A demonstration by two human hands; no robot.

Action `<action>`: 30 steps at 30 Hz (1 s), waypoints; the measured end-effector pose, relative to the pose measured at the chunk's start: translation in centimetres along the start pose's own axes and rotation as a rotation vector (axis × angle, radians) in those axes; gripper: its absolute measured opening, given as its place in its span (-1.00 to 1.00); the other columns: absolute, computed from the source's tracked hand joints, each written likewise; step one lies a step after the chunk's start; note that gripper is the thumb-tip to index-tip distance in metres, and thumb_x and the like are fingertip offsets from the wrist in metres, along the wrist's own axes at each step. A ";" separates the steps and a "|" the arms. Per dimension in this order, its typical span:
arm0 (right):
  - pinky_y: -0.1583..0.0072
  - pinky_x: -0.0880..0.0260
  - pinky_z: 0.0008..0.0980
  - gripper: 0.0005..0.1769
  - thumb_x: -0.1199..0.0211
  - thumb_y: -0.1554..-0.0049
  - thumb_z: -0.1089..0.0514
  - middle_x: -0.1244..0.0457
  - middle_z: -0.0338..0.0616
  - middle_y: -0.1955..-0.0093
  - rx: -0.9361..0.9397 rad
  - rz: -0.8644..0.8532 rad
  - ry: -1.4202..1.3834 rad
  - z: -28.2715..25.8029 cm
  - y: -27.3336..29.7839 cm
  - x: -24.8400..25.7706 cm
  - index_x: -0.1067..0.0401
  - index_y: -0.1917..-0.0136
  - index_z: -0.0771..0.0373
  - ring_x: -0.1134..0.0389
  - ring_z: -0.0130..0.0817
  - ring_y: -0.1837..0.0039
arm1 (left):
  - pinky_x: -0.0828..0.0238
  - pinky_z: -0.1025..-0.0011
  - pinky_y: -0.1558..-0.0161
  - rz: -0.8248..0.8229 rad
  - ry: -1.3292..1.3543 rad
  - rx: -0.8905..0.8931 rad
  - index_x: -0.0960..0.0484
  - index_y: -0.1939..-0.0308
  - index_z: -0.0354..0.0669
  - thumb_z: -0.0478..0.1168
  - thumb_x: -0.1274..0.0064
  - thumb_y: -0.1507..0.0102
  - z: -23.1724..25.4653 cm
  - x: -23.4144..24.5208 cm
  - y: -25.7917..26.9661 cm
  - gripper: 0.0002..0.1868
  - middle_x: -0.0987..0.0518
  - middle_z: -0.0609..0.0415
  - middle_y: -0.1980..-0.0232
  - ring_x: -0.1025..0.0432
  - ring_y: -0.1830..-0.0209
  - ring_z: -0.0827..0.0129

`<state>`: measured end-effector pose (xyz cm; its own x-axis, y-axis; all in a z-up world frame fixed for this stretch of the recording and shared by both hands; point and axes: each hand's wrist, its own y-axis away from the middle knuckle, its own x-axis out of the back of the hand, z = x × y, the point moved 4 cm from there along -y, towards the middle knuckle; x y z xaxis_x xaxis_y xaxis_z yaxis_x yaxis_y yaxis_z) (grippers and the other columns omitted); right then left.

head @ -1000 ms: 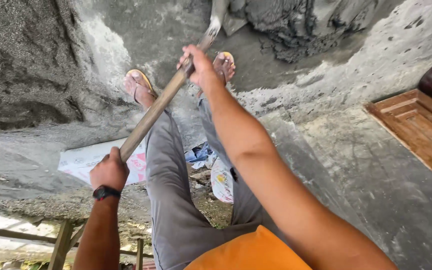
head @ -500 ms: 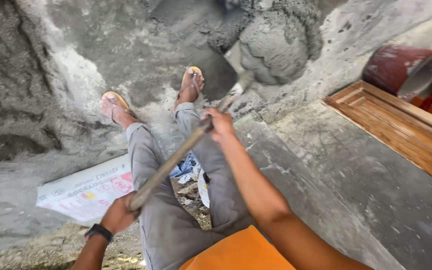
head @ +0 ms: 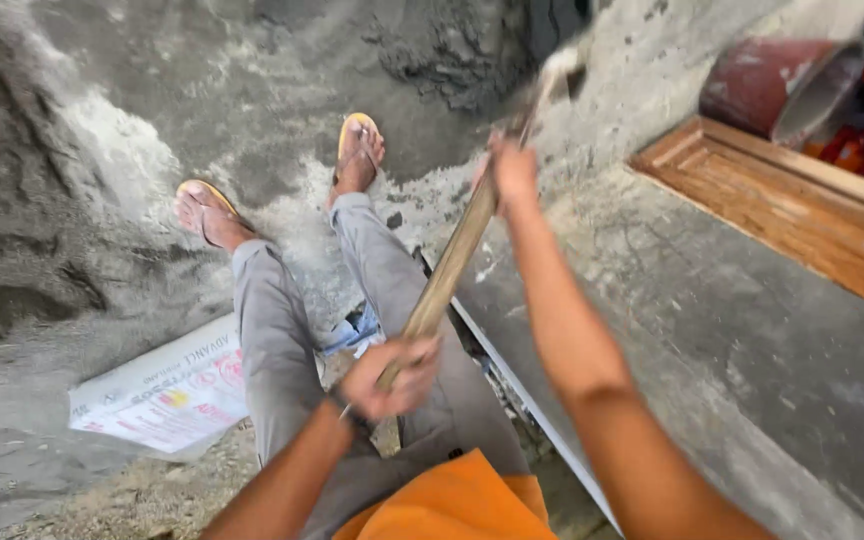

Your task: Mix cement and sand with water using a shovel and trowel on a concrete floor

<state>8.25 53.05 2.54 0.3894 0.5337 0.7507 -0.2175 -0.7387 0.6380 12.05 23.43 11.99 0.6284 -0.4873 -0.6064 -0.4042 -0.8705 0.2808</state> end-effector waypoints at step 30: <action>0.26 -0.30 -0.16 -0.80 -0.21 -0.20 0.11 0.06 -0.38 0.50 -0.769 -0.972 -0.852 21.2 20.0 -40.8 -0.22 0.20 -0.02 -0.14 -0.40 0.44 | -0.53 -0.17 0.19 1.837 -1.868 0.470 -0.29 -0.06 0.18 0.22 -0.02 -0.23 3.3 19.9 43.9 -0.53 -0.76 -0.04 0.16 -0.65 0.20 -0.27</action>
<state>6.98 7.82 -18.99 0.9844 0.0824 -0.1553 0.1258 0.2875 0.9495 4.64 -24.20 9.82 -0.9229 0.3677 0.1141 0.1893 0.1753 0.9662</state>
